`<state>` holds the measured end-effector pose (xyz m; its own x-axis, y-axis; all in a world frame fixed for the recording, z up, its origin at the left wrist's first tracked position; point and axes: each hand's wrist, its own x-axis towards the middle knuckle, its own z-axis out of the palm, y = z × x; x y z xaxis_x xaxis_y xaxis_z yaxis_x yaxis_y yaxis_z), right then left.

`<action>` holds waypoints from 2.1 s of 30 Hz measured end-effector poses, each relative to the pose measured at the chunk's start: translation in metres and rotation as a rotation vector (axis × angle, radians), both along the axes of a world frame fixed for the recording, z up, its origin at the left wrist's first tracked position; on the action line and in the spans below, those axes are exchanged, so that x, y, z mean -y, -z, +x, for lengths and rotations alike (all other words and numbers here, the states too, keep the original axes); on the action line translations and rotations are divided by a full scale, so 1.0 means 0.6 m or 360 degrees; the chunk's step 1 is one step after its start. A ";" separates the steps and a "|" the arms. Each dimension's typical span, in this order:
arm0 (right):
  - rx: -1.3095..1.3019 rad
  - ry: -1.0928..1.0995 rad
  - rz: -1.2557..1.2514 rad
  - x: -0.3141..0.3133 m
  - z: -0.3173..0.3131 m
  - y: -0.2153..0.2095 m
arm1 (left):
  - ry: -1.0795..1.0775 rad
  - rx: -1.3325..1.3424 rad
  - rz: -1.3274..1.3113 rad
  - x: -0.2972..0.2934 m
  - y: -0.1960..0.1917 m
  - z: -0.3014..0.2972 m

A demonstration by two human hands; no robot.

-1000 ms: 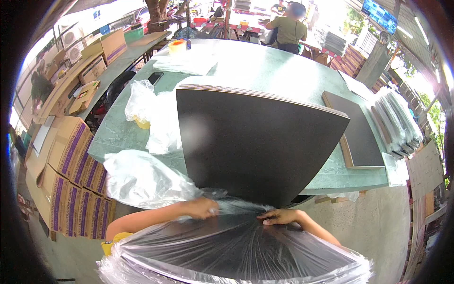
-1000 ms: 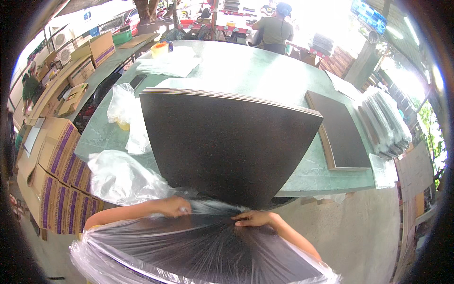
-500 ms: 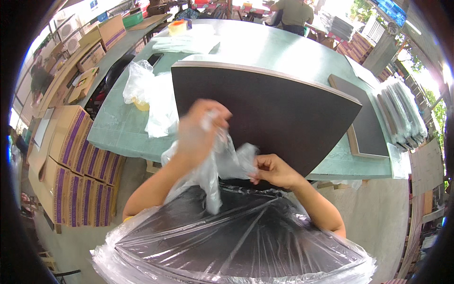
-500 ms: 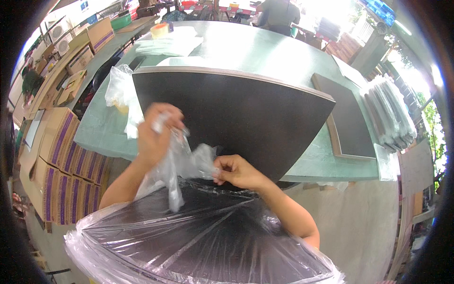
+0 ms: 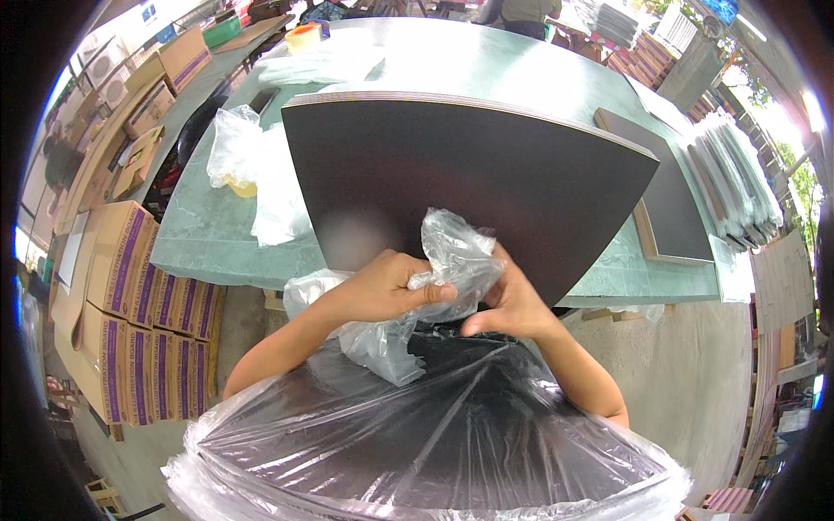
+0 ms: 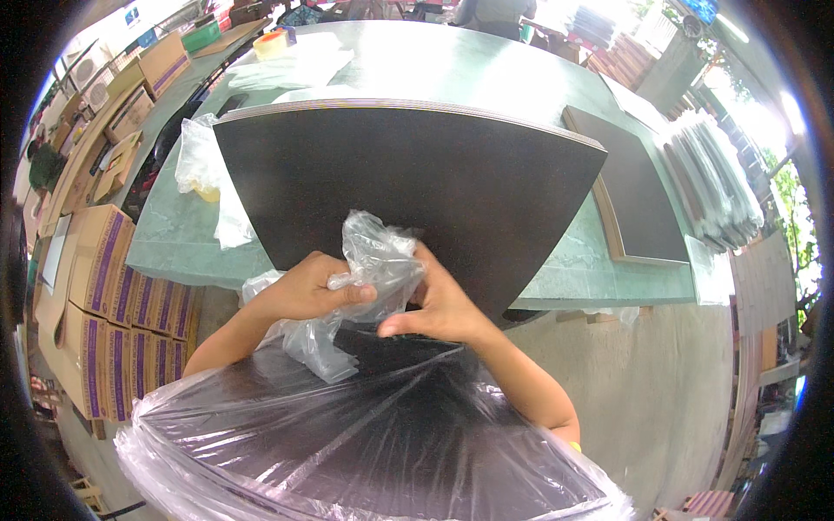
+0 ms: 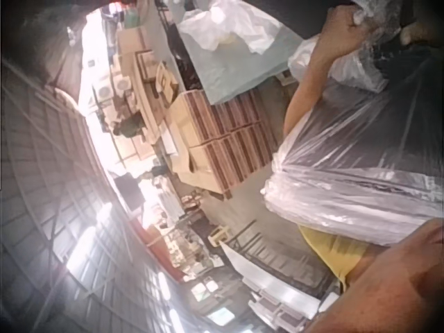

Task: The person wraps individual black and white paper boards into plastic sleeves by hand, sliding each board into a sleeve and stacking them.

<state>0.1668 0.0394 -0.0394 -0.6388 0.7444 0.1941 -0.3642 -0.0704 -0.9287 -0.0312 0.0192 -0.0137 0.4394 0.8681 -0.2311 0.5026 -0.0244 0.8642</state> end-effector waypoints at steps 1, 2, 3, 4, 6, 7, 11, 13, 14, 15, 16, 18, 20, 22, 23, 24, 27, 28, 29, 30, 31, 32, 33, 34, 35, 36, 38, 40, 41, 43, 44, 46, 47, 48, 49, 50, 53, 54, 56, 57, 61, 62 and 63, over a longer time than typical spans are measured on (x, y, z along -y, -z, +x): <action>0.0277 0.0100 0.0099 0.004 0.002 0.002 | -0.0057 0.0078 0.0192 0.003 0.002 0.002; 0.0548 0.0192 0.0204 0.004 0.001 0.003 | -0.0122 0.0151 0.0391 0.008 0.003 0.003; 0.0648 0.0138 0.0083 0.005 0.003 -0.001 | -0.0186 0.0224 0.0590 0.011 0.004 0.003; 0.0747 0.0085 -0.0039 0.005 0.009 -0.008 | -0.0363 0.0196 0.0633 0.012 -0.001 -0.001; 0.1033 -0.0145 0.0068 0.001 0.026 -0.016 | -0.0711 0.0146 0.0706 0.012 -0.015 -0.015; 0.1211 -0.0323 0.0304 -0.002 0.038 -0.018 | -0.0860 0.0242 0.0628 0.016 -0.021 -0.018; 0.1193 -0.0445 0.0759 0.016 0.067 -0.054 | -0.0777 0.0342 0.0799 0.021 -0.007 -0.021; 0.0843 0.0056 0.0691 0.020 0.072 -0.062 | -0.0531 0.0292 0.0879 0.016 0.009 -0.018; 0.0595 0.0309 0.0491 0.022 0.072 -0.067 | -0.0515 0.0230 0.0902 0.025 0.004 -0.017; 0.0563 0.0401 0.0494 0.018 0.069 -0.073 | -0.0501 0.0167 0.0924 0.036 -0.001 -0.017; 0.0530 0.0488 0.0496 0.015 0.067 -0.078 | -0.0492 0.0101 0.0944 0.047 -0.006 -0.017; 0.0691 0.0277 0.0493 0.009 0.074 -0.052 | -0.0391 0.0074 0.0991 0.035 0.006 -0.011; 0.0855 -0.0024 0.0324 0.010 0.073 -0.020 | -0.0328 0.0024 0.1038 0.035 0.010 -0.007; 0.0455 -0.0143 -0.0259 0.009 0.055 0.008 | -0.0212 0.0029 0.1013 0.036 0.009 0.003; 0.0155 -0.0099 -0.0620 0.012 0.033 0.008 | -0.0170 0.0030 0.1005 0.037 0.008 0.004; -0.0151 -0.0052 -0.0976 0.014 0.020 0.006 | -0.0168 -0.0011 0.0988 0.039 0.011 0.003; -0.0208 -0.0053 -0.0854 -0.005 0.029 0.005 | -0.0168 -0.0102 0.0932 0.044 0.023 -0.005; -0.0140 -0.0023 -0.0768 -0.012 0.035 0.010 | -0.0168 -0.0110 0.0910 0.046 0.027 -0.007; -0.0149 -0.0059 -0.0853 -0.015 0.038 0.014 | -0.0167 -0.0117 0.0889 0.046 0.028 -0.008; -0.0160 -0.0076 -0.0899 -0.014 0.038 0.014 | -0.0202 -0.0089 0.0902 0.046 0.024 -0.007; -0.0171 -0.0094 -0.0945 -0.011 0.037 0.015 | -0.0237 -0.0061 0.0916 0.047 0.016 -0.006; -0.0184 -0.0105 -0.0995 -0.009 0.036 0.016 | -0.0266 -0.0031 0.0924 0.046 0.011 -0.005; -0.0196 -0.0146 -0.1050 -0.008 0.035 0.017 | -0.0323 -0.0002 0.0948 0.044 0.008 -0.007; -0.0207 -0.0187 -0.1104 -0.008 0.034 0.018 | -0.0381 0.0026 0.0972 0.041 0.005 -0.011; -0.0221 -0.0233 -0.1157 -0.008 0.033 0.018 | -0.0441 0.0051 0.0997 0.040 0.002 -0.015; -0.0193 -0.0266 -0.1208 -0.003 0.031 0.022 | -0.0453 0.0141 0.0955 0.039 -0.001 -0.018; -0.0129 -0.0335 -0.1310 0.016 0.025 0.034 | -0.0483 0.0323 0.0869 0.041 -0.007 -0.023; -0.0068 -0.0403 -0.1184 0.029 0.019 0.033 | -0.0304 0.0379 0.0555 0.042 -0.019 -0.017; -0.0047 -0.0426 -0.1126 0.033 0.016 0.038 | -0.0223 0.0403 0.0397 0.045 -0.022 -0.013; -0.0008 -0.0431 -0.1066 0.041 0.007 0.028 | -0.0070 0.0364 0.0460 0.049 -0.009 0.018; -0.0007 -0.0395 -0.1012 0.039 0.009 0.032 | 0.0025 0.0342 0.0496 0.049 -0.002 0.029; -0.0007 -0.0325 -0.0904 0.034 0.018 0.045 | -0.0017 0.0377 0.0379 0.053 0.007 0.017; -0.0112 -0.0228 -0.0978 0.030 0.023 0.044 | -0.0082 0.0344 0.0474 0.054 0.012 -0.002; -0.0137 -0.0221 -0.0862 0.023 0.030 0.034 | -0.0145 0.0316 0.0562 0.053 0.017 -0.021; -0.0161 -0.0214 -0.0745 0.015 0.036 0.011 | -0.0296 0.0318 0.0495 0.053 0.015 -0.043; -0.0192 -0.0214 -0.0624 0.011 0.039 -0.011 | -0.0450 0.0309 0.0432 0.055 0.001 -0.066; -0.0004 -0.0132 -0.0483 0.014 0.038 -0.016 | -0.0312 0.0233 0.0455 0.045 -0.032 -0.066; 0.0061 -0.0167 -0.0412 0.016 0.036 -0.013 | -0.0175 0.0194 0.0501 0.042 -0.044 -0.053; 0.0155 -0.0138 -0.0382 0.032 0.019 -0.006 | 0.0108 0.0204 0.0393 0.040 -0.059 -0.001; 0.0187 -0.0097 -0.0455 0.042 0.011 -0.005 | 0.0225 0.0202 0.0520 0.039 -0.054 0.028; 0.0281 0.0211 -0.0731 0.061 0.003 0.000 | 0.0346 0.0186 0.0597 0.037 -0.021 0.047; 0.0316 0.0259 -0.0848 0.056 0.008 -0.004 | 0.0222 0.0189 0.0583 0.040 -0.014 0.039; 0.0027 -0.0193 -0.0780 0.034 0.028 -0.002 | 0.0106 0.0195 0.0566 0.042 -0.007 0.018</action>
